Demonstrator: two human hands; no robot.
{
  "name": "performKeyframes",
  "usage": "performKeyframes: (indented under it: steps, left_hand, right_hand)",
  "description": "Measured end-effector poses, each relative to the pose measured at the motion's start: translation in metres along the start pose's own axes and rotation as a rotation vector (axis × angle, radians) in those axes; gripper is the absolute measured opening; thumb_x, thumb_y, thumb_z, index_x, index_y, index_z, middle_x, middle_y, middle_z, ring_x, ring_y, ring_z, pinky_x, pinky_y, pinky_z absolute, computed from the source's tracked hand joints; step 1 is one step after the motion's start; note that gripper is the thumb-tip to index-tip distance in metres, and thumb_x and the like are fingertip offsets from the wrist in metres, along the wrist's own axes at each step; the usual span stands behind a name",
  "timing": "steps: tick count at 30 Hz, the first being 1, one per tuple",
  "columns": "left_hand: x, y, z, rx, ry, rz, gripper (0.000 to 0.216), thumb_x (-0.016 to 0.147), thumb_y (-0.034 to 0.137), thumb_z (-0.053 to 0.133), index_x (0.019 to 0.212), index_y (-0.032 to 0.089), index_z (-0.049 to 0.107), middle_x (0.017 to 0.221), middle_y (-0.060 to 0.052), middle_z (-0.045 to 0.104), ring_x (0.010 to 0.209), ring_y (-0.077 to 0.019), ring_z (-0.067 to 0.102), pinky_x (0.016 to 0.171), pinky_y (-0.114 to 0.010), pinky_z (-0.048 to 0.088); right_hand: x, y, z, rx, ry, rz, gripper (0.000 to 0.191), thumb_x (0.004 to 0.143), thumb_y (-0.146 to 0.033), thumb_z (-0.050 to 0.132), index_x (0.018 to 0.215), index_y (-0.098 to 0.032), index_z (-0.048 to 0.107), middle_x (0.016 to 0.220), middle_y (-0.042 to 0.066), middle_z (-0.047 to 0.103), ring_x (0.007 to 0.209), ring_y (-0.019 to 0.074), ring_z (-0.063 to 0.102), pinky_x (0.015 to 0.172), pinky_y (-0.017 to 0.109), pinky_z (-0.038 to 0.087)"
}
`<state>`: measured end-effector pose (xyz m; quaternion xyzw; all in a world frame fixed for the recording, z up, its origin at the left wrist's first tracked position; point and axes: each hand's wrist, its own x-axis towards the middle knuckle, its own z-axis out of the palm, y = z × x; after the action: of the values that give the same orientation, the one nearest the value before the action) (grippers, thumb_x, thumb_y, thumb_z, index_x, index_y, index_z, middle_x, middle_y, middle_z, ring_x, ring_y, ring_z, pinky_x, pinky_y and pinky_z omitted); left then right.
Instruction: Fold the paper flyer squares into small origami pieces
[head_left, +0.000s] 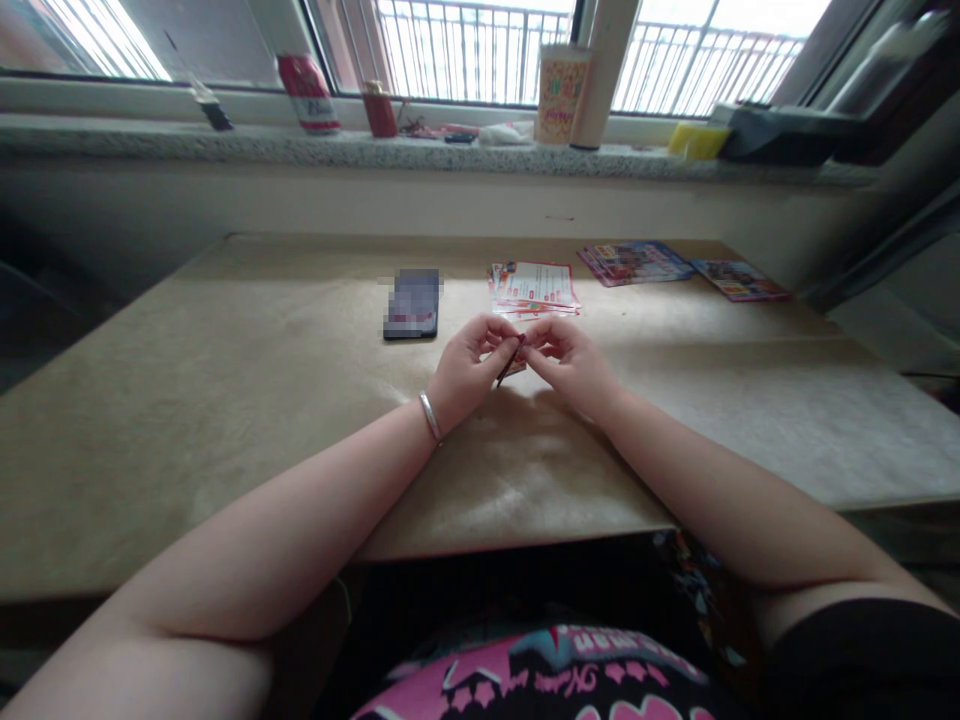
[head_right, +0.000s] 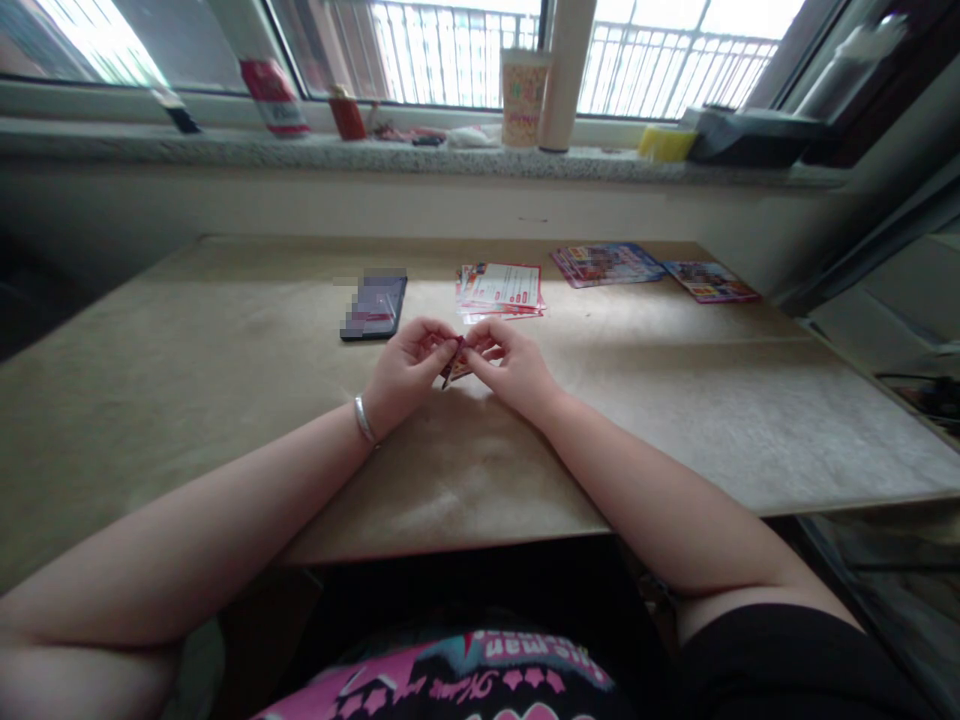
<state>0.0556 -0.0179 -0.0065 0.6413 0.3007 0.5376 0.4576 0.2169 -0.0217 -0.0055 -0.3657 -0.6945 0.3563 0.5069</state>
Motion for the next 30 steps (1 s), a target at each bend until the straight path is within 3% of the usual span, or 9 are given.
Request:
performKeyframes:
  steps: [5,15,24,30]
  left_hand:
    - [-0.0001,0.0019,0.0013,-0.042,-0.036,-0.049,0.029,0.078,0.04,0.07,0.086,0.018,0.053,0.07,0.003,0.058,0.062,-0.0095,0.061,0.056,-0.02,0.052]
    - [-0.0009,0.0017,0.0019,0.024,-0.044,-0.011,0.012,0.077,0.022,0.062,0.079,0.018,0.052,0.07,0.003,0.055,0.06,-0.0073,0.055,0.057,-0.018,0.048]
    - [-0.0024,0.0086,0.0046,-0.106,-0.068,-0.07,0.028,0.082,0.042,0.065,0.083,0.019,0.049,0.065,0.004,0.053,0.056,-0.0071,0.053,0.053,-0.018,0.047]
    - [-0.0026,0.0069,0.0039,0.083,-0.026,-0.001,0.024,0.084,0.04,0.063,0.081,0.019,0.051,0.07,0.003,0.052,0.061,-0.0084,0.052,0.055,-0.018,0.046]
  right_hand:
    - [-0.0011,-0.0013,-0.0004,0.02,-0.005,-0.005,0.017,0.083,-0.039,0.063,0.082,-0.023,0.056,0.08,-0.001,0.061,0.075,0.0136,0.06,0.069,0.029,0.052]
    - [-0.0027,-0.0052,-0.0004,-0.069,-0.016,-0.059,0.011,0.081,-0.031,0.061,0.076,-0.022,0.056,0.076,-0.002,0.06,0.073,0.0127,0.058,0.07,0.029,0.052]
    - [-0.0025,-0.0064,0.0011,-0.067,0.0,-0.057,0.01,0.081,-0.031,0.061,0.079,-0.024,0.056,0.079,-0.002,0.06,0.076,0.0133,0.058,0.071,0.029,0.052]
    - [-0.0021,-0.0054,0.0017,-0.063,0.011,-0.037,0.013,0.084,-0.034,0.058,0.077,-0.023,0.055,0.075,-0.002,0.059,0.073,0.0131,0.057,0.069,0.028,0.05]
